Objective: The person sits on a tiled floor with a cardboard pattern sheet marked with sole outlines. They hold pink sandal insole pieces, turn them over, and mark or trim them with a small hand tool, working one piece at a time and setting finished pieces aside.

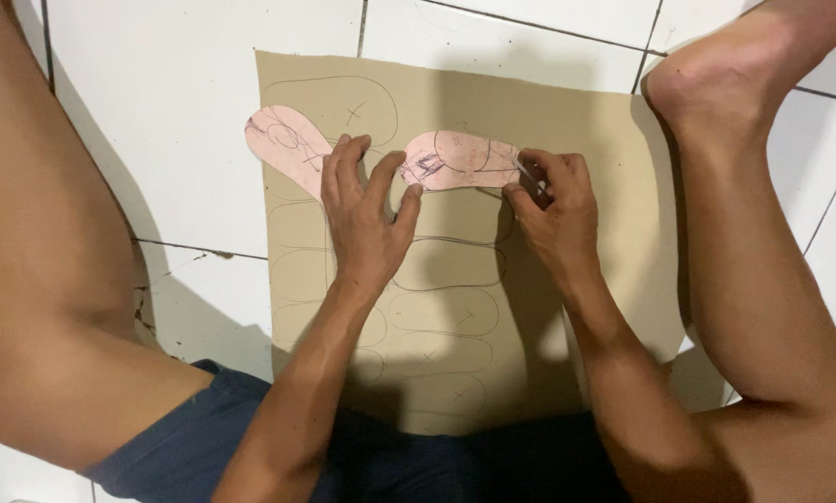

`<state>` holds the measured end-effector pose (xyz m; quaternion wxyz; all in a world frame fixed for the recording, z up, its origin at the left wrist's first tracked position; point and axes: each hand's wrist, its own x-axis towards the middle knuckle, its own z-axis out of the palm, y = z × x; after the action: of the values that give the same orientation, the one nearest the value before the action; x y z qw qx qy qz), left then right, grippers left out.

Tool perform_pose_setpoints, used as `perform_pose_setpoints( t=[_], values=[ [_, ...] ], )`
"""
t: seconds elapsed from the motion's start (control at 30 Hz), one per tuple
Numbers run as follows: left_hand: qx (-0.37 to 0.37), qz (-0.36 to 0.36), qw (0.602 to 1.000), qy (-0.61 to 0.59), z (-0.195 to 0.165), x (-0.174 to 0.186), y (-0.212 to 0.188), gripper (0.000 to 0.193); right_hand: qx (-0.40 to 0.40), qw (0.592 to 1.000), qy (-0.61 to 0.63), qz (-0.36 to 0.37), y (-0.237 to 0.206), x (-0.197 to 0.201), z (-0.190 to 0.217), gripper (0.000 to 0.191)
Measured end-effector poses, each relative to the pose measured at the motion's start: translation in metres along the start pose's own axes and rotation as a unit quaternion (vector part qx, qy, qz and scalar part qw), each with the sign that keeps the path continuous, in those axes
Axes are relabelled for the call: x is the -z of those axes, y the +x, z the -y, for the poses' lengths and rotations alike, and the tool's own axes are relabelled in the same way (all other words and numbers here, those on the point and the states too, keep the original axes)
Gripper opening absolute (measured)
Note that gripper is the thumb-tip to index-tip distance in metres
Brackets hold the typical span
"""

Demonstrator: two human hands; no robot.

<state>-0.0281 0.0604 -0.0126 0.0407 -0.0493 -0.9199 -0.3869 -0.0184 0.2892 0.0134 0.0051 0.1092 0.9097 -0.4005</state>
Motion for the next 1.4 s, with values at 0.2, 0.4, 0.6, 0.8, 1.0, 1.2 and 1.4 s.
perform_pose_setpoints(
  t=[0.2,0.4,0.6,0.8,1.0,1.2,1.4],
  values=[
    [-0.003,0.006,1.0,0.004,-0.001,0.002,0.002,0.04,0.023,1.0,-0.005,0.006,0.0,0.0,0.0,0.036],
    [-0.073,0.031,0.995,0.056,-0.023,-0.006,0.004,0.042,-0.003,0.999,0.038,-0.004,0.004,0.005,0.0,0.031],
    [-0.148,0.115,0.976,0.108,-0.057,-0.019,-0.007,0.05,-0.103,0.98,0.168,-0.031,0.024,0.033,0.0,0.024],
    [-0.13,0.131,0.976,0.111,-0.064,-0.018,-0.003,0.052,-0.044,0.969,0.242,0.032,0.054,0.044,0.006,0.031],
    [-0.139,0.147,0.969,0.14,-0.064,-0.014,0.0,0.037,-0.007,0.97,0.181,0.164,0.075,0.02,0.027,0.023],
    [-0.132,0.159,0.968,0.144,-0.062,-0.019,0.005,0.034,0.004,0.978,0.024,0.208,0.079,0.04,0.039,0.022],
    [-0.121,0.098,0.975,0.155,-0.043,-0.016,0.037,0.051,0.139,0.985,0.023,0.096,0.053,0.078,0.027,0.028]
  ],
)
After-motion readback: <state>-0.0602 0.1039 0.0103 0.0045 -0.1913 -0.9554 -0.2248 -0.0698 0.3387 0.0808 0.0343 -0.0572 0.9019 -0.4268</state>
